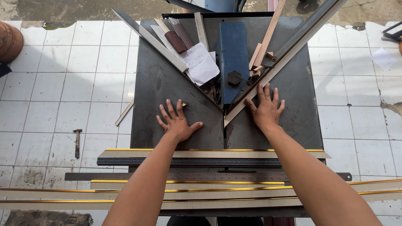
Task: Measuring and marking frame moldings with a ruler and pencil on a miter saw table to prepare for cutting.
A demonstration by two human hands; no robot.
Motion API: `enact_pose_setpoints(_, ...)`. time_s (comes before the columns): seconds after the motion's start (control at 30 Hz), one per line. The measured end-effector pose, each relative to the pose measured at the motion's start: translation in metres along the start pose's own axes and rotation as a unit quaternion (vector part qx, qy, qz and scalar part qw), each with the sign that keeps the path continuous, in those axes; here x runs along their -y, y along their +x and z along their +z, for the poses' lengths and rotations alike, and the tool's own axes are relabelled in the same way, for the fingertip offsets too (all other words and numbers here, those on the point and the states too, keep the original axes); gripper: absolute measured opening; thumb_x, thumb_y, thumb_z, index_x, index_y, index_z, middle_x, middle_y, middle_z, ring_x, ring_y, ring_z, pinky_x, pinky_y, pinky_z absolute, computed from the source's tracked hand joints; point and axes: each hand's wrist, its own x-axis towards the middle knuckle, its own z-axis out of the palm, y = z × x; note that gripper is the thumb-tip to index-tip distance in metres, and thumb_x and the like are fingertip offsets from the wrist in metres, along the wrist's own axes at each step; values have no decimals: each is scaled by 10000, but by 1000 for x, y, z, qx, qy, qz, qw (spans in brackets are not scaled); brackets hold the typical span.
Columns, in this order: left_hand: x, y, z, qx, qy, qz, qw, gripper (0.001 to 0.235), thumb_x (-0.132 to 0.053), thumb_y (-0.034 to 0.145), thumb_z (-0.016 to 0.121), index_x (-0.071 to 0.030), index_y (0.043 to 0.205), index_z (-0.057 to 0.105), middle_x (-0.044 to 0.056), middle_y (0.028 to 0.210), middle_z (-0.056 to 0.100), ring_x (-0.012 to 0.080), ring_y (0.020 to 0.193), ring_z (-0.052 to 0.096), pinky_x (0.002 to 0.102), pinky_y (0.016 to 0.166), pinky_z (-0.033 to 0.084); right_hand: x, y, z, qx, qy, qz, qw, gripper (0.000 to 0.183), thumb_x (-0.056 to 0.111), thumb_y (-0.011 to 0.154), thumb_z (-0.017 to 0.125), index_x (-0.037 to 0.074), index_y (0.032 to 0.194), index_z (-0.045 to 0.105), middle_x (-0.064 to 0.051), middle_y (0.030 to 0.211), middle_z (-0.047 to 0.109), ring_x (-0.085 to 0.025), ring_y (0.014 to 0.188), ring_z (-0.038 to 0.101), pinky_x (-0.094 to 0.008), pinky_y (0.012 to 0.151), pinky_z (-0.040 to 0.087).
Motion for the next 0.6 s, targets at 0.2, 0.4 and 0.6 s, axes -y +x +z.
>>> enact_pose_setpoints(0.2,4,0,1,-6,8,7,1000,1024,-660,710,538,-217,1396,-79,156,1433,-194,409,1289,-203,609,986,-87,1,-4,3,-13,11,2,1000,644,571,870,362,301,1410,138,23,1479,76,-261,1348,16,-568,1026,-3)
enact_pose_setpoints(0.4,0,-4,-3,2,7,3,1000,1012,-646,723,538,-216,1394,-86,157,1432,-194,409,1290,-200,610,984,-83,7,-7,-5,-7,10,7,1000,643,562,869,367,300,1409,137,19,1479,87,-261,1348,22,-566,1033,2)
enact_pose_setpoints(0.6,-5,-6,-8,20,-3,-5,1000,1019,-637,724,547,-218,1391,-99,161,1429,-204,419,1282,-205,617,978,-87,7,-5,-7,-3,3,8,1000,651,555,865,380,284,1408,145,8,1479,82,-272,1347,31,-577,1029,9)
